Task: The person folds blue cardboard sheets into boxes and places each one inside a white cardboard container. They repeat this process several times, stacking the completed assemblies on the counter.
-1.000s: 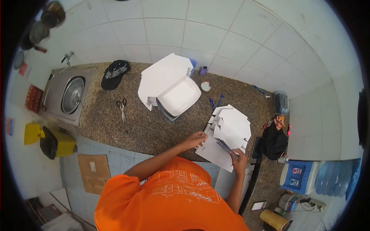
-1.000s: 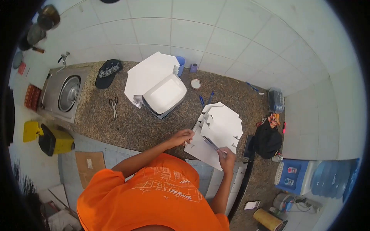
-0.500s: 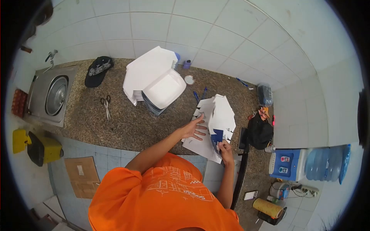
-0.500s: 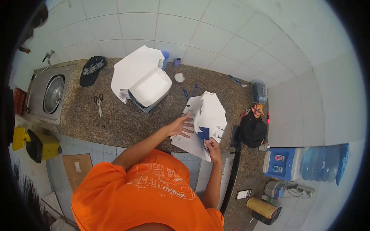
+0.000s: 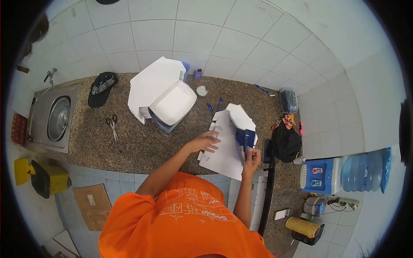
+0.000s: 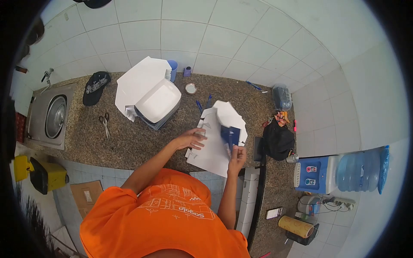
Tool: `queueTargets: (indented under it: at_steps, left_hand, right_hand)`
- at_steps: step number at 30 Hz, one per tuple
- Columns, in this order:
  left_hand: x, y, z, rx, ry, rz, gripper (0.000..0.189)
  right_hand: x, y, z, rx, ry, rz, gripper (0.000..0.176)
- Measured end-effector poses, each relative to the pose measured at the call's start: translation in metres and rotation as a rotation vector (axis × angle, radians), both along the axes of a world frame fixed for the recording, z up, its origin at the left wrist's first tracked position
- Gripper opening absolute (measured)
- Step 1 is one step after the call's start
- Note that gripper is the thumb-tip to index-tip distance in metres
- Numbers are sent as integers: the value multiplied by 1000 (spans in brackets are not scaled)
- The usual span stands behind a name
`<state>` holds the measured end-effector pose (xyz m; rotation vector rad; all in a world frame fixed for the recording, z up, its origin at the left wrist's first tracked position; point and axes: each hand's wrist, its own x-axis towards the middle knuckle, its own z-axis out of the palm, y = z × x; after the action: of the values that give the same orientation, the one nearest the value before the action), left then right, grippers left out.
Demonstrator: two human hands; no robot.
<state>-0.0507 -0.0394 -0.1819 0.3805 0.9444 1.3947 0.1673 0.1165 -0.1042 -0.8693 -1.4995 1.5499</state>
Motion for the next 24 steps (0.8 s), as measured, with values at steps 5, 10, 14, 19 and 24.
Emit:
queueTargets:
  at_steps: [5,10,14,19,24]
  left_hand:
    - [12,4,-1,0,-30,144,91]
    - [46,19,26,291,616,328,95]
    - [44,23,-18,-7,427,320,75]
    - [31,3,-53,-427,738,272,65]
    - [35,1,5,-206,623,917,65]
  right_hand:
    - [-4,-4,10,459,-180,204,8]
    - [-12,-26,-7,143,-220,293,13]
    - [-11,-14,-1,303,-233,254,14]
    - [-4,13,32,477,-277,-243,10]
    - [6,-24,62,942,-255,59,6]
